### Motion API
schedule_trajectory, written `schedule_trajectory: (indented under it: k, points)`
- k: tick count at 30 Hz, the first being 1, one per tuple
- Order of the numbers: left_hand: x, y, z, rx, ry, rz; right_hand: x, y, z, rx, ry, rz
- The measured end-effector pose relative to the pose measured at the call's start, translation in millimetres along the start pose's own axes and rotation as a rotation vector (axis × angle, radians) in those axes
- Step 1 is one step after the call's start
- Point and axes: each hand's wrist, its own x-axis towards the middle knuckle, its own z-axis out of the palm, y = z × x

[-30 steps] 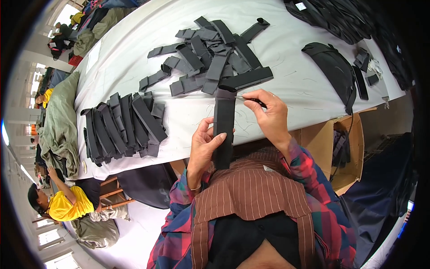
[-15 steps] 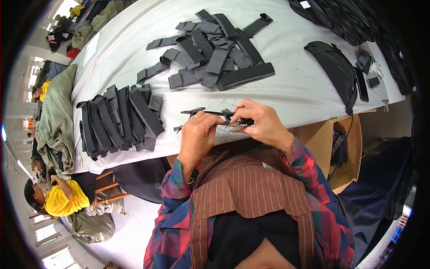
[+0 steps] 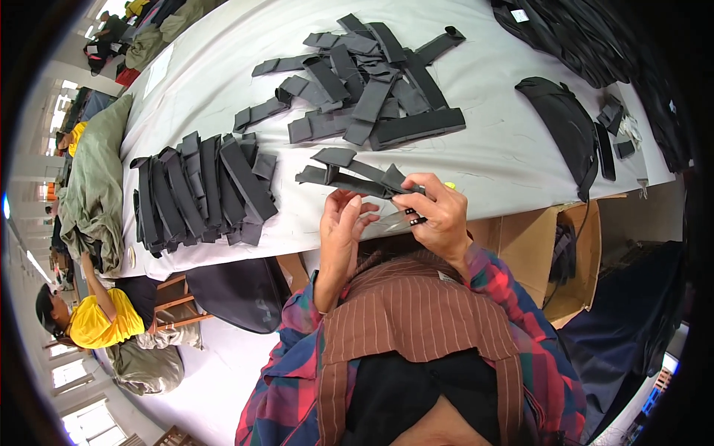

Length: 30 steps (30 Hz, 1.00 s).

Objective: Trimming and finishing the edges of black foam or rubber strips using a small cutting tool.

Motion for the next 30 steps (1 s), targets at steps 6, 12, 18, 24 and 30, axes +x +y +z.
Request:
schedule_trajectory:
  k: [6,12,18,24,30]
  points:
    - [9,9,8,-0.223,-0.086,-0.051,-5,-3,4,0.038,-0.003,-0.006]
    - [16,12,1,-0.249,-0.115,-0.042,0,-7,3,0.331,-0.043,0.19]
    - [19,19,-1,-0.154,-0.134,-0.01,6,1,-5,0.829,-0.139,0.719]
    - [25,15,-14,-0.103,-0.126,-0.013,3,2,-2,0.797,-0.119,0.703]
    - [27,13,-13,-0.129,-0.114,-0.079,-2,16,0,1.005,-0.289,0.733]
